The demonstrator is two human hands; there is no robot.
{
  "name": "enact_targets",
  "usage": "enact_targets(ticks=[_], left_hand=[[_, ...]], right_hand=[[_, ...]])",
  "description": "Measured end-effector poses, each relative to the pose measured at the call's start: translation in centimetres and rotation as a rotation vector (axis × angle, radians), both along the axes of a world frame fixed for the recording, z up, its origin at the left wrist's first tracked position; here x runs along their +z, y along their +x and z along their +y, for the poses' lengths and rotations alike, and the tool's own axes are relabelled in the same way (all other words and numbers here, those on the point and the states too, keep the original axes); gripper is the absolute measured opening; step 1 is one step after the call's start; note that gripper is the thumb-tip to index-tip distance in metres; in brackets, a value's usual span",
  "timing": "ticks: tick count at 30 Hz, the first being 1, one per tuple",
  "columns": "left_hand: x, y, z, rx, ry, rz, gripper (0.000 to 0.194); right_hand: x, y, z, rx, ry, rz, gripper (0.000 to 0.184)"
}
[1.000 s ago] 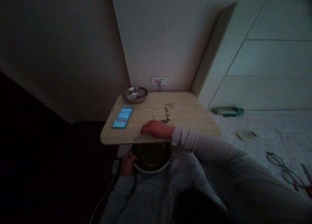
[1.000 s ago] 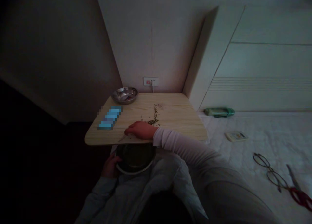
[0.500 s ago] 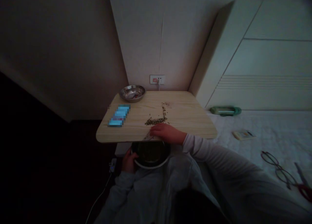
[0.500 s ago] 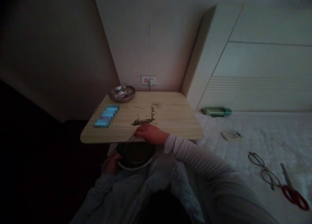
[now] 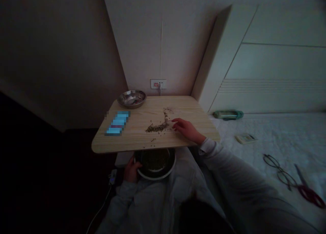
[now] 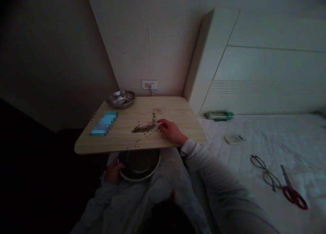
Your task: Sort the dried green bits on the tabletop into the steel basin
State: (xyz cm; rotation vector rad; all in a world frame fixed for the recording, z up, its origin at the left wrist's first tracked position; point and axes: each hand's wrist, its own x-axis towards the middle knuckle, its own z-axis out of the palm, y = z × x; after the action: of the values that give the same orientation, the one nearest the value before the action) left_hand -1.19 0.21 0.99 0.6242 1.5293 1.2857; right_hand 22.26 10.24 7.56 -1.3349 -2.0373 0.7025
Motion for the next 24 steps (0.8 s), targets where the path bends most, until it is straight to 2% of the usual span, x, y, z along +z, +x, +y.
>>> enact_targets(ticks=[4,11,19,24], left_hand=[[-0.7,-0.2,0.0,-0.047,-0.034,-0.128,0.044],[-2.4,-0.7,0.2,-0.066,-0.014,-0.138,0.05],[-1.8,-0.6,0.3,-0.011,-0.057,-0.082,0.043],[-2.2,-0.7,0.3,0.004,-0.038,-0.107,0.044]], right_hand=[[-0.5,0.8,-0.2,-0.055,-0.076,0.004,0.027],[-0.6,0.5,-0.7,-0.044,-0.067,-0.07,0.029],[-1.0,-1.3,-2.0,0.043,-0.074,-0.037,0.03],[-0.7,-0.7,-1.1,-0.018,-0.061,-0.001,0.03]])
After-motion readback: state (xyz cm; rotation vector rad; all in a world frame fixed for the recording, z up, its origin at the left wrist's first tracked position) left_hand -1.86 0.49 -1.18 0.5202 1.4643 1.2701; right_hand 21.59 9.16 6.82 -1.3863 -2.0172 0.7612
